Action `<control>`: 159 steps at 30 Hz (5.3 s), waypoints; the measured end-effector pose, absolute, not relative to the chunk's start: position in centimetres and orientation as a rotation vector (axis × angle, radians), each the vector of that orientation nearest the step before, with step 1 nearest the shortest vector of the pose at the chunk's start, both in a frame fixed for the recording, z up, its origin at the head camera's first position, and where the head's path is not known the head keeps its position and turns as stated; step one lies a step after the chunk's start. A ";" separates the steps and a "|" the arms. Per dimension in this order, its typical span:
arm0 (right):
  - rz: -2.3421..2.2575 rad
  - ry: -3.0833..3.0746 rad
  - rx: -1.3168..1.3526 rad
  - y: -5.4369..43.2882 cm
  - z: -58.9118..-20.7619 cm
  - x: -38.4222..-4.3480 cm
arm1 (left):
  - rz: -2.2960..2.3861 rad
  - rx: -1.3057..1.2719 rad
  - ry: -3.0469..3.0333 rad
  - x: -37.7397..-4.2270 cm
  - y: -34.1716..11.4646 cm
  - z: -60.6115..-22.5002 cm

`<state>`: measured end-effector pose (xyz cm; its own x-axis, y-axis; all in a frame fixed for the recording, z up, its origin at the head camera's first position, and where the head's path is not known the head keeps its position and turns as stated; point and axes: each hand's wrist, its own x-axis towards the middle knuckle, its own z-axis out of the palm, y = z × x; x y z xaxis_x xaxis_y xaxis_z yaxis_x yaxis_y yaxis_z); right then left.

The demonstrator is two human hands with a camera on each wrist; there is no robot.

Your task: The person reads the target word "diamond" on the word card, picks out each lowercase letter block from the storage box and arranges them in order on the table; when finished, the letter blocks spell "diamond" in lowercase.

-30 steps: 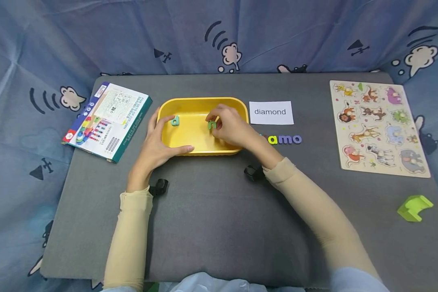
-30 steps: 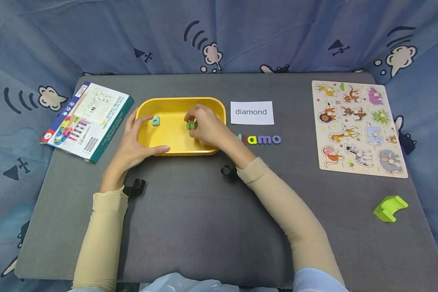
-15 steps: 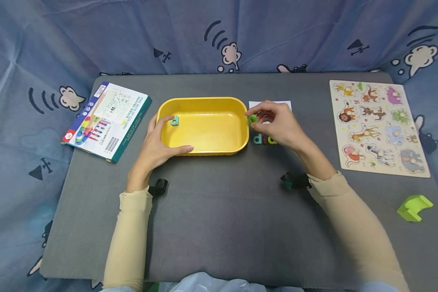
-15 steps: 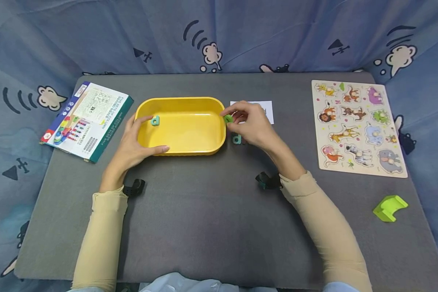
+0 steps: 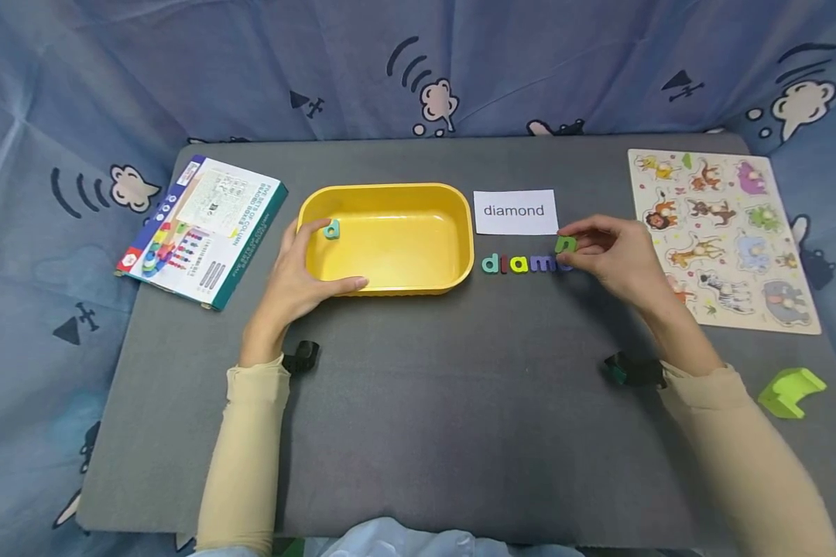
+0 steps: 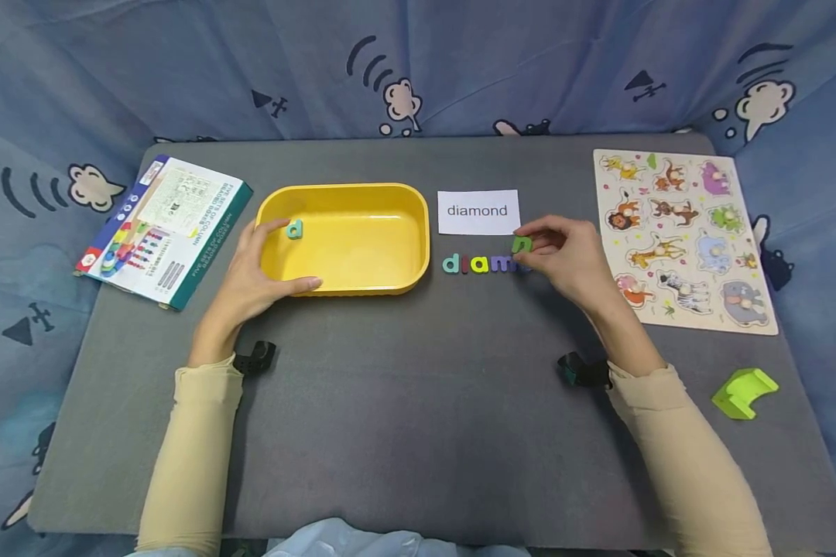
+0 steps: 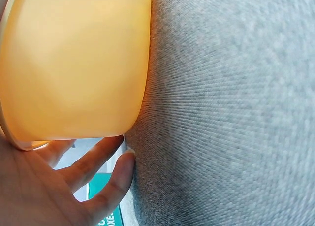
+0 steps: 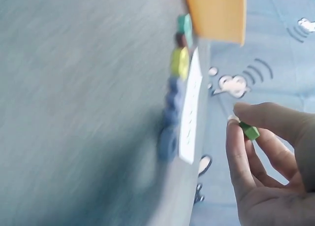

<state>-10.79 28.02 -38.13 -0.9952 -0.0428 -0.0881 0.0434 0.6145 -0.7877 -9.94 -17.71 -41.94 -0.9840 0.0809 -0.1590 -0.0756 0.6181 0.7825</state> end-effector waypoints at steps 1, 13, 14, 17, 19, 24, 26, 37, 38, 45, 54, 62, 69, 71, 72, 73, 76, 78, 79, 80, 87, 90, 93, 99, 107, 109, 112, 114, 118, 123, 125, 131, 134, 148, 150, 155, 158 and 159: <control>-1.311 2.759 0.001 28.4 -38.3 -10.7 | 1.298 0.004 2.664 -9.9 -17.7 -42.0; -1.031 2.895 -0.028 31.3 -39.3 -10.5 | 1.304 0.014 2.679 -10.0 -17.8 -42.1; -1.019 2.890 -0.030 31.2 -39.3 -10.5 | 1.305 0.011 2.677 -10.0 -17.8 -42.1; -1.006 2.867 -0.031 31.1 -39.6 -10.4 | 1.304 0.004 2.671 -10.0 -17.8 -42.1; -0.997 2.856 -0.030 30.9 -39.8 -10.4 | 1.302 0.002 2.667 -10.0 -17.8 -42.1; -0.964 2.838 -0.023 30.8 -40.1 -10.7 | 1.299 0.001 2.664 -10.0 -17.7 -42.1; -0.949 2.835 -0.021 30.7 -40.2 -10.8 | 1.299 0.000 2.663 -10.0 -17.7 -42.0; -0.835 2.874 -0.033 30.4 -40.4 -11.0 | 1.298 0.002 2.672 -10.0 -17.7 -42.0; -0.832 2.873 -0.034 30.4 -40.5 -11.0 | 1.297 -0.001 2.670 -10.0 -17.7 -42.0; -0.829 2.865 -0.021 30.5 -40.5 -11.0 | 1.299 -0.009 2.658 -10.0 -17.7 -41.9; -0.891 2.890 -0.036 29.2 -39.3 -10.8 | 1.315 0.013 2.667 -10.0 -17.6 -42.0; -1.031 2.942 -0.253 24.1 -38.4 -11.6 | 1.306 0.011 2.673 -10.0 -17.6 -41.7; -1.154 2.897 -0.419 17.9 -37.6 -13.2 | 1.328 -0.011 2.669 -10.0 -17.5 -41.7; -1.173 2.874 -0.462 16.1 -37.4 -13.7 | 1.345 -0.025 2.659 -9.9 -17.5 -41.8; -1.178 2.858 -0.483 15.3 -37.4 -14.0 | 1.353 -0.032 2.652 -9.9 -17.5 -41.8; -1.180 2.843 -0.510 14.4 -37.4 -14.3 | 1.361 -0.039 2.647 -9.9 -17.5 -41.7; -1.148 2.777 -0.570 12.0 -37.5 -15.1 | 1.368 -0.060 2.634 -9.9 -17.5 -41.7; -1.100 2.722 -0.587 10.4 -37.7 -15.7 | 1.367 -0.070 2.626 -9.9 -17.5 -41.6; -1.074 2.692 -0.588 9.7 -37.9 -15.9 | 1.363 -0.075 2.622 -9.9 -17.5 -41.5; -1.042 2.665 -0.586 9.0 -38.0 -16.1 | 1.357 -0.079 2.619 -9.9 -17.5 -41.5; -0.969 2.535 -0.690 5.1 -39.7 -17.5 | 1.329 -0.079 2.615 -9.9 -17.6 -41.6; -0.964 2.503 -0.754 4.0 -40.2 -18.0 | 1.321 -0.072 2.624 -9.9 -17.7 -41.7; -0.913 2.468 -0.824 3.1 -40.3 -18.2 | 1.314 -0.061 2.634 -9.9 -17.8 -41.8; -0.655 2.447 -0.944 1.8 -40.2 -18.1 | 1.306 -0.051 2.633 -9.8 -17.9 -41.6; -0.460 2.474 -0.974 1.1 -39.8 -17.6 | 1.311 -0.053 2.621 -9.8 -17.7 -41.6; -0.509 2.479 -0.969 1.1 -39.8 -17.6 | 1.311 -0.057 2.624 -9.8 -17.8 -41.6; -0.575 2.523 -0.946 1.3 -39.8 -17.6 | 1.313 -0.055 2.630 -9.9 -17.8 -41.8; -0.609 2.561 -0.937 1.4 -39.9 -17.6 | 1.317 -0.057 2.630 -9.9 -17.7 -41.8; -0.661 2.603 -0.942 1.7 -40.1 -17.4 | 1.324 -0.063 2.626 -9.9 -17.7 -41.8; -0.715 2.604 -0.936 2.0 -40.2 -17.5 | 1.326 -0.066 2.625 -9.8 -17.6 -41.7; -0.727 2.591 -0.912 2.2 -40.3 -17.6 | 1.328 -0.071 2.624 -9.7 -17.7 -41.7; -0.762 2.527 -0.831 3.8 -39.8 -17.6 | 1.331 -0.077 2.622 -9.7 -17.7 -41.9; -0.807 2.532 -0.814 5.4 -39.4 -17.2 | 1.336 -0.075 2.621 -9.7 -17.7 -41.9; -1.156 2.760 -0.818 17.0 -37.2 -13.9 | 1.333 -0.069 2.629 -9.9 -17.6 -41.8; -1.125 2.827 -0.800 19.1 -37.3 -13.5 | 1.331 -0.072 2.627 -9.9 -17.6 -41.8; -0.988 2.949 -0.704 24.2 -37.5 -12.4 | 1.333 -0.079 2.624 -9.9 -17.6 -41.9; -0.913 2.978 -0.625 27.1 -37.8 -11.8 | 1.335 -0.079 2.624 -9.9 -17.7 -42.1; -0.892 2.983 -0.594 28.0 -37.9 -11.7 | 1.336 -0.083 2.623 -9.9 -17.7 -42.1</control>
